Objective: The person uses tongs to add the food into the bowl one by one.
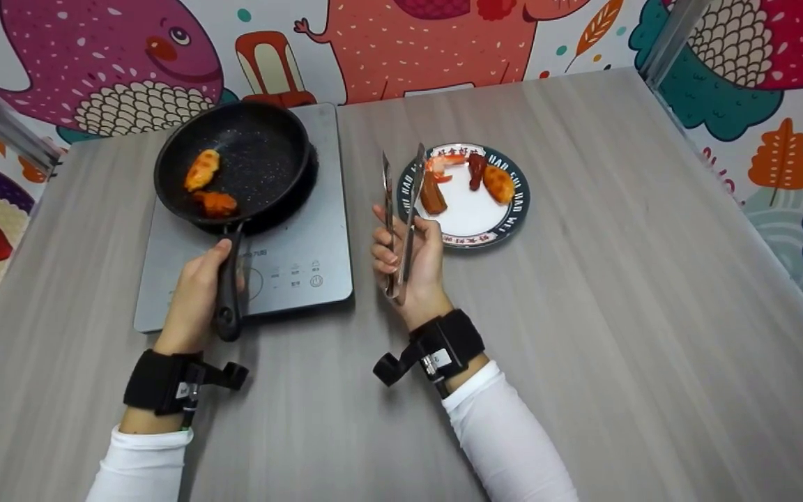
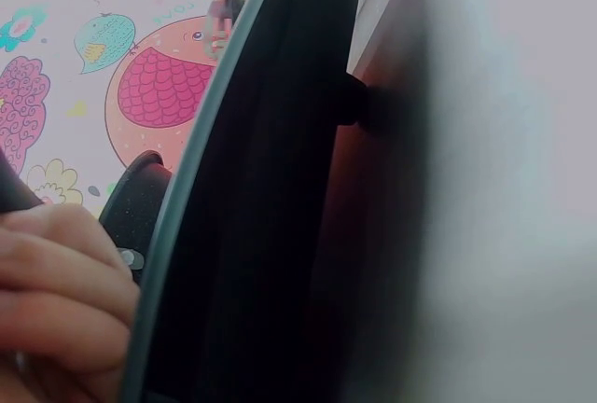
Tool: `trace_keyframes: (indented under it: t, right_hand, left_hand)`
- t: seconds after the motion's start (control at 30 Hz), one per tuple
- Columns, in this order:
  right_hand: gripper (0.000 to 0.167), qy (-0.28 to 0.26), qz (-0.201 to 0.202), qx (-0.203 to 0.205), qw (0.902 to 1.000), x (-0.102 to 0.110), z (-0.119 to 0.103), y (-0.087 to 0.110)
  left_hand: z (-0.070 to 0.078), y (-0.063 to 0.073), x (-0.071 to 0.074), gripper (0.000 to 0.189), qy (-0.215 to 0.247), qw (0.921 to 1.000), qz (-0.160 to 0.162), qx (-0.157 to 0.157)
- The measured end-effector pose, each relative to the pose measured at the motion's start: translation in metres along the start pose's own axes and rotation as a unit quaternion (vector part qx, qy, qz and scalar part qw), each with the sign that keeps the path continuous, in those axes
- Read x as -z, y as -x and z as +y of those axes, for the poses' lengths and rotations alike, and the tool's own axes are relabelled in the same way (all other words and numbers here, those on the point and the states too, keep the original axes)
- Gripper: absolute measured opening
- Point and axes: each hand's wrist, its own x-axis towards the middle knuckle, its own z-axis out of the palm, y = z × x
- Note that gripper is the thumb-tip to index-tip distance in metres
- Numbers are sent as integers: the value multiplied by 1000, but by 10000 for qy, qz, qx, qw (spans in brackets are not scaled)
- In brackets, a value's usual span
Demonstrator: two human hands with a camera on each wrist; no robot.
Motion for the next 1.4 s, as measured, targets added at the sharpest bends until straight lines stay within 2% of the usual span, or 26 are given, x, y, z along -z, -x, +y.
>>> trace_keyframes:
  t: [0.17, 0.33, 0.67, 1.0, 1.4]
  right_hand:
    - [45, -264, 425, 189, 9986, 2, -3, 0]
    - [44, -504, 575, 259, 9967, 3, -5, 0]
    - [43, -476, 827, 448, 9944, 9, -8, 1]
    - [43, -434, 1099, 629, 9910, 14, -3, 2]
    - [37, -561, 971, 708, 9912, 18, -4, 1]
  left_hand:
    - [0, -1, 0, 50, -2, 10000, 17, 17]
    - [1, -1, -1, 50, -57, 10000, 46, 47]
    - [0, -2, -2, 50, 158, 9999, -33, 8]
    - [-1, -1, -1, 50, 19, 9999, 48, 90]
    - [0, -1, 0, 50, 30, 9999, 53, 92]
